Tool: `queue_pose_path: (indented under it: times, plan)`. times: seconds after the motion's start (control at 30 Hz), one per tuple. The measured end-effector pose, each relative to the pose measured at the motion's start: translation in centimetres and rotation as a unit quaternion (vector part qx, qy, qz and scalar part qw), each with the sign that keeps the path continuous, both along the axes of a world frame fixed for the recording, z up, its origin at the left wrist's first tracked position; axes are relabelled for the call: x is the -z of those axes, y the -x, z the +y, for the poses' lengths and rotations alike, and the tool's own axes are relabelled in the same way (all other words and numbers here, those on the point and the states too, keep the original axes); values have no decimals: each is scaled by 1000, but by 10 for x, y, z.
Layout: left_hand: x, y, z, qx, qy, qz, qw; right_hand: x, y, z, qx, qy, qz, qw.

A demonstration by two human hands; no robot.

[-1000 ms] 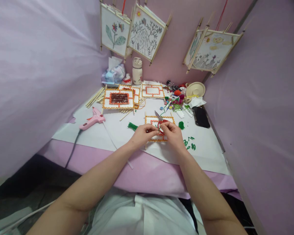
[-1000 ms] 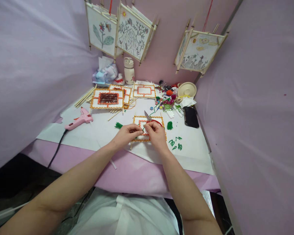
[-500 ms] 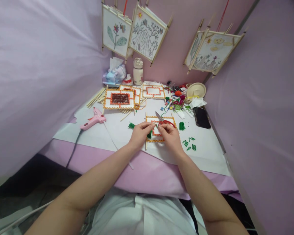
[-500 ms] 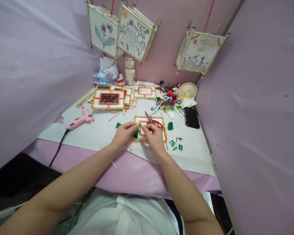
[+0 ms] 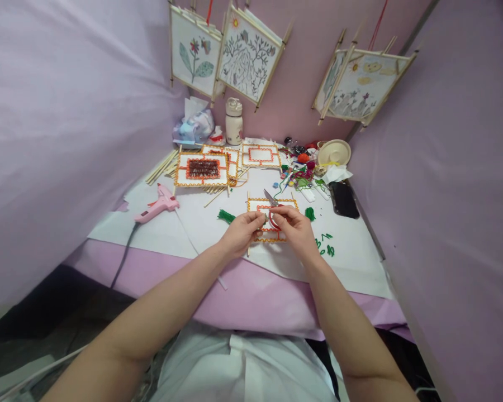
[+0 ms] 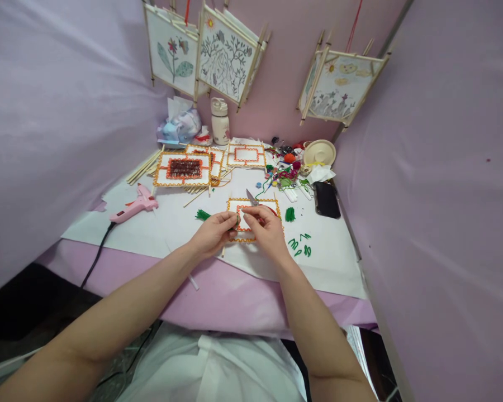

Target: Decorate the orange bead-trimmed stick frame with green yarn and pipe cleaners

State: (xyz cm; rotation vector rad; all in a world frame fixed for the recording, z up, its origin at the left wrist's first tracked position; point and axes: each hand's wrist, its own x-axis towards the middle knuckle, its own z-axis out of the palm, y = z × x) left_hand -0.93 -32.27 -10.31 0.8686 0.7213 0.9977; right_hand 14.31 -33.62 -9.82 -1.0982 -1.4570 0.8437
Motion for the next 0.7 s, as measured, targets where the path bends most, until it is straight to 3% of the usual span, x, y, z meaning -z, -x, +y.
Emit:
queue_pose_path:
  times: [0.3,0.43,0.7]
  plan:
    - [5,3,1,43,-2,52,998,0,-3,-2,-29,-73,-96,992]
    - [4,3,2,26,-1,49,998,0,-1,-2,-10,-83,-131,988]
    - [-1,3,-1,-54,-152,220,962,1,5,-4,23,-117,-151,981]
